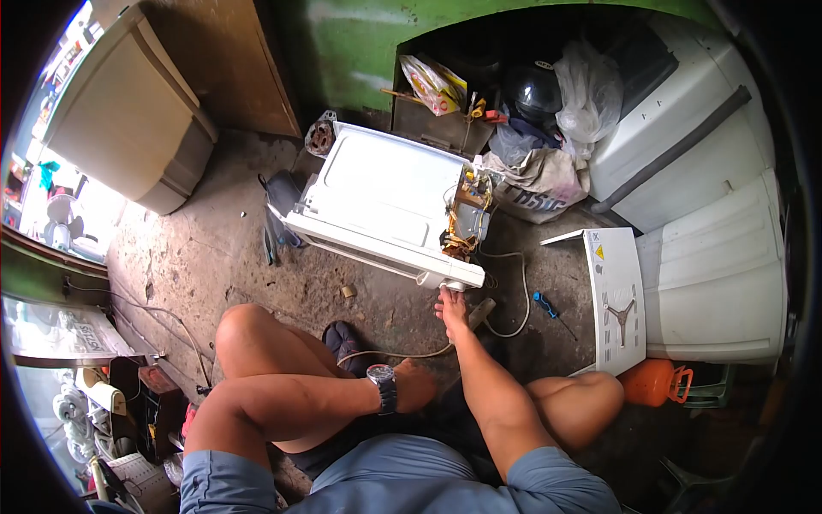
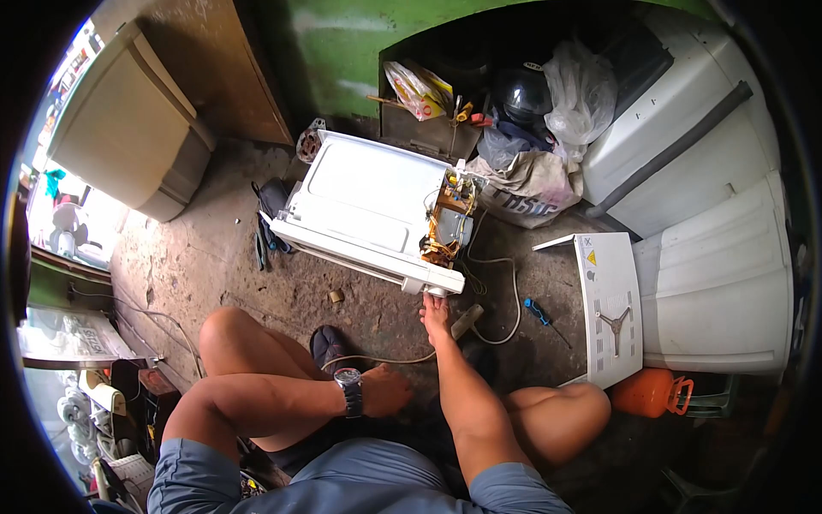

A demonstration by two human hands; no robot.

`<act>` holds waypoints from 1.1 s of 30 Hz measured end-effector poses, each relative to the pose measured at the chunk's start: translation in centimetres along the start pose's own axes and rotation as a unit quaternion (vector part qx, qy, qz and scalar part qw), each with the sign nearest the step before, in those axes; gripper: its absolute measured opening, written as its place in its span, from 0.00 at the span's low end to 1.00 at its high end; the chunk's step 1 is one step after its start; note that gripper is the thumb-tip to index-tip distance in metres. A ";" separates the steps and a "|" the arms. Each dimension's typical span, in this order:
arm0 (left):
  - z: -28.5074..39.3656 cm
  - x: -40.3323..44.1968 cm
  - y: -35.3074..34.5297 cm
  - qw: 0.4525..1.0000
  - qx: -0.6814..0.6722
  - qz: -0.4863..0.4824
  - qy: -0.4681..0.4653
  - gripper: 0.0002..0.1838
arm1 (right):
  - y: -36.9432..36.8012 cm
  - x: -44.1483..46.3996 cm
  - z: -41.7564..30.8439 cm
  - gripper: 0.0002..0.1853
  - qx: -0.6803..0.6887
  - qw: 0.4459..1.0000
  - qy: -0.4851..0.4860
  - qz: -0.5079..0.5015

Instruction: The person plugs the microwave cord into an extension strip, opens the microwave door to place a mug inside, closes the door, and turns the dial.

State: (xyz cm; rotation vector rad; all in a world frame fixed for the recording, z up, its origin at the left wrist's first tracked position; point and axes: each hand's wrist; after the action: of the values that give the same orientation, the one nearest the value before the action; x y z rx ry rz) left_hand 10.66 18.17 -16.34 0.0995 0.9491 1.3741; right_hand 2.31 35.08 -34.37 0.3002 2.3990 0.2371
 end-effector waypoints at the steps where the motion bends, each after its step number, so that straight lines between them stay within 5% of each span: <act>1: 0.0 0.0 0.0 1.000 0.000 0.000 0.000 0.18 | 0.0 -0.1 -0.1 0.22 0.001 1.000 0.001 -0.002; 29: -0.3 0.0 -0.6 0.999 0.017 0.027 -0.011 0.18 | 0.0 0.3 0.6 0.26 -0.017 1.000 0.006 0.000; 32: -0.2 -0.3 -0.1 0.999 0.023 0.026 -0.013 0.17 | 0.8 0.9 2.0 0.31 -0.064 0.996 0.055 0.011; 33: -0.1 -0.6 0.3 0.999 0.022 0.027 -0.019 0.17 | 1.8 0.6 2.4 0.32 -0.269 0.959 0.081 0.017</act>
State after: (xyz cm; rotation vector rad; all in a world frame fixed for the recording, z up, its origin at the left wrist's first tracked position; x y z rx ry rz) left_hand 10.47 17.71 -15.95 0.1859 0.9520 1.3971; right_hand 3.77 37.16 -36.07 0.0677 2.3753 0.9402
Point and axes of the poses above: each hand's wrist, its own x-axis towards the middle knuckle, its own y-axis out of the back of the hand, z = x × y, and after that the axes turned 14 degrees about -x, right-handed
